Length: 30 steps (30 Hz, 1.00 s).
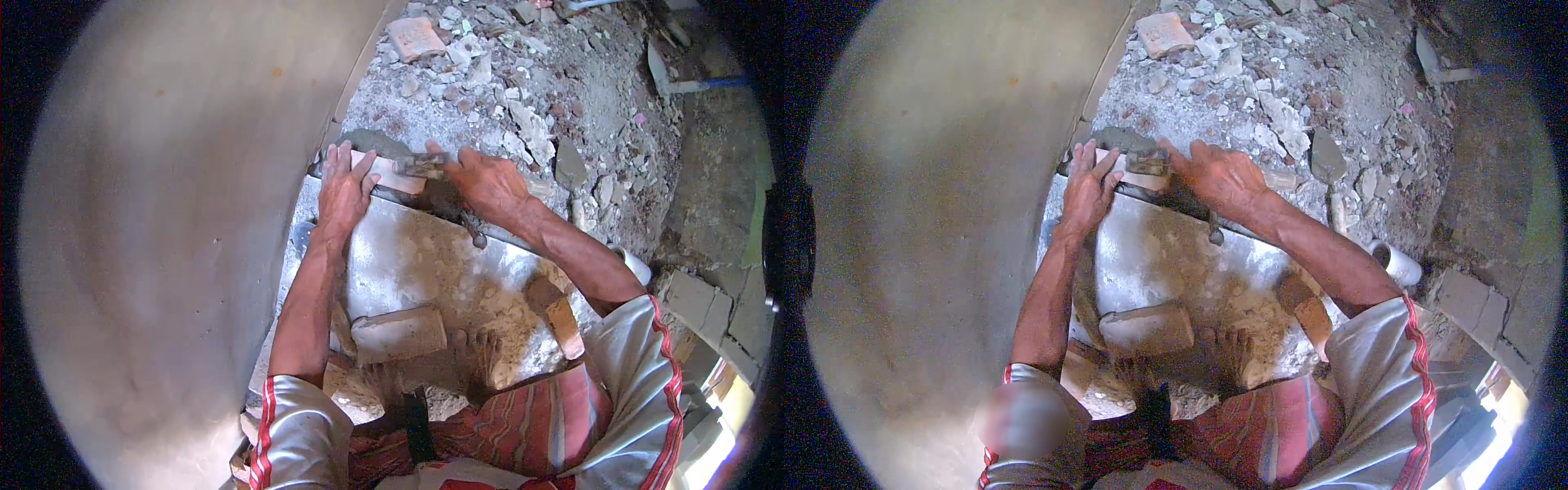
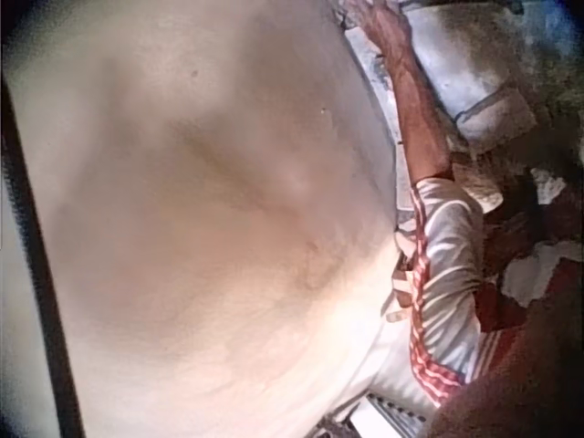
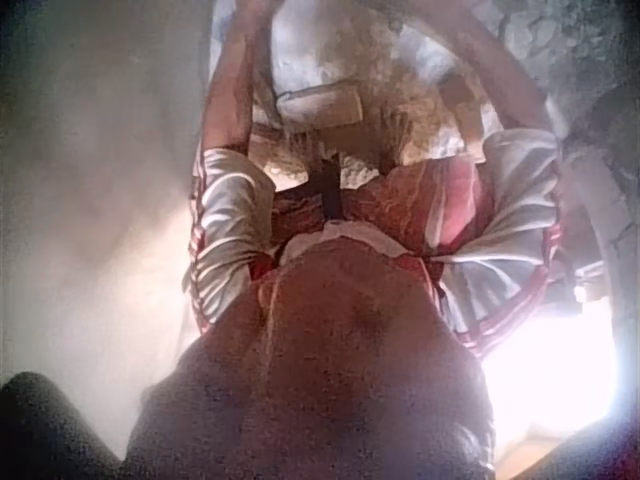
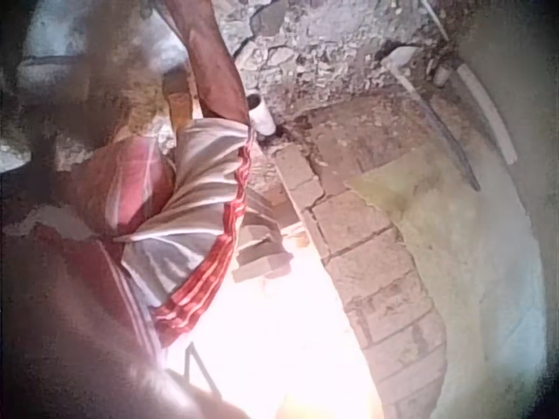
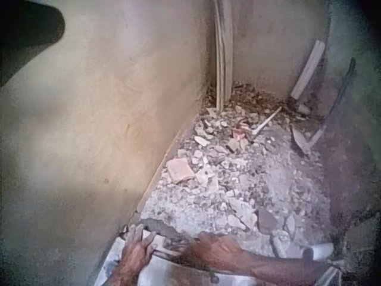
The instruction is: The person spreads mortar onto the ground using a trowel, gathers bricks from a pile, and lays the bricks into the mortar by hand.
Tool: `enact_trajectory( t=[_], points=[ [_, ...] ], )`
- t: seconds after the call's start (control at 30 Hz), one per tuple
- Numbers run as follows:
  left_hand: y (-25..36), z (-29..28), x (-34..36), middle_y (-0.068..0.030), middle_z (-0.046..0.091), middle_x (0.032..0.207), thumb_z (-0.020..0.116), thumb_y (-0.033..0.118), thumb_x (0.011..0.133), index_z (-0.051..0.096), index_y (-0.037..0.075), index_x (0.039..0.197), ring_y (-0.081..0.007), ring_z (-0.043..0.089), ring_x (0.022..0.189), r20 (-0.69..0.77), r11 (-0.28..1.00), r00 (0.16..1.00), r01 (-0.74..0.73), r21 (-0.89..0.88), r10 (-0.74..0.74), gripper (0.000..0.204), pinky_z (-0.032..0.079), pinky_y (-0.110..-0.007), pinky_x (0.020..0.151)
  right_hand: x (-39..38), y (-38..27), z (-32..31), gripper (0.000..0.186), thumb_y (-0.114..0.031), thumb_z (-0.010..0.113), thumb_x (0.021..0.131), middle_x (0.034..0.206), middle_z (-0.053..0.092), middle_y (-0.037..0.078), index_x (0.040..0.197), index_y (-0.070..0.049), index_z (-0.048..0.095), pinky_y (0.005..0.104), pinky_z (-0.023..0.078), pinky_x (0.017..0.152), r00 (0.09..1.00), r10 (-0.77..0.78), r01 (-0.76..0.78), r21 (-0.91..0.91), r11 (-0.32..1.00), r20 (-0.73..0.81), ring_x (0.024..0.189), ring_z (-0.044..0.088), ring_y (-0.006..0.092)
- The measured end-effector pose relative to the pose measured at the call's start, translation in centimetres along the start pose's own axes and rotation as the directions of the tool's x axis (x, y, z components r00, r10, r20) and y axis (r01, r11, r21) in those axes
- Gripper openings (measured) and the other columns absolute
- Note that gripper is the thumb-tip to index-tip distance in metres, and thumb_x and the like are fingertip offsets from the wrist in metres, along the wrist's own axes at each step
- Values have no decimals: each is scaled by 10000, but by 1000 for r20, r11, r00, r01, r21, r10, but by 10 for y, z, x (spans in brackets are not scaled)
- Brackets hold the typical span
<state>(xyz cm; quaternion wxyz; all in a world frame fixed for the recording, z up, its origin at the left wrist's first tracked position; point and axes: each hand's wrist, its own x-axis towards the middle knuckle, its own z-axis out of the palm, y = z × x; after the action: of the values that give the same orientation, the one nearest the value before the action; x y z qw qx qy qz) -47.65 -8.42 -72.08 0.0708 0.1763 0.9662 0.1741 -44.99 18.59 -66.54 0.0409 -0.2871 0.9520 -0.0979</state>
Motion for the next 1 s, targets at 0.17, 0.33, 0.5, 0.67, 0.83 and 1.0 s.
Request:
enact_trajectory(
  t=[0.17,0.33,0.5,0.67,0.83,1.0],
  points=[
    [2,2,2,-258,378,1439,634,282,888,589,167,1297,-479,292,1361,-8,1000,1000,-4,3,4,427,299,-524,1102,2,3,17,559,-130,515,872,819,567,128,1421,-151,407,399,535,513,996,-47,47,-8,999,73,649,662,280],
    [-1,4,3,-258,372,1446,626,282,896,573,166,1314,-476,282,1368,-16,1000,1000,-8,10,8,437,283,-541,1106,0,-9,-3,524,-150,494,894,854,580,147,1412,-160,416,420,541,536,997,30,-36,73,997,75,670,671,300],
    [2,7,4,-273,332,1475,616,260,904,579,146,1315,-470,259,1382,23,1000,999,29,11,-29,429,256,-511,1125,-2,5,19,507,-134,479,904,873,587,156,1407,-158,417,432,540,540,993,7,-17,87,996,114,674,672,316],
    [-1,4,3,-265,323,1485,598,304,914,560,156,1336,-465,241,1393,53,999,998,24,26,-25,449,222,-541,1126,-7,1,-1,529,-93,534,867,907,612,182,1380,-135,412,451,547,586,984,153,-169,200,965,96,741,675,356],
    [1,-5,6,-258,299,1502,546,330,941,508,117,1373,-440,241,1403,47,999,999,30,-39,-28,483,173,-582,1125,-31,34,20,550,-100,600,811,902,633,197,1334,-112,430,478,543,650,942,319,-273,313,909,-106,792,664,373],
    [-14,-6,7,-254,329,1487,522,282,957,479,79,1383,-425,256,1401,7,1000,1000,5,28,-5,474,172,-570,1132,-56,51,14,595,-121,648,766,899,641,208,1319,-84,432,503,522,726,862,506,-471,355,808,-8,845,645,405]
  ],
)
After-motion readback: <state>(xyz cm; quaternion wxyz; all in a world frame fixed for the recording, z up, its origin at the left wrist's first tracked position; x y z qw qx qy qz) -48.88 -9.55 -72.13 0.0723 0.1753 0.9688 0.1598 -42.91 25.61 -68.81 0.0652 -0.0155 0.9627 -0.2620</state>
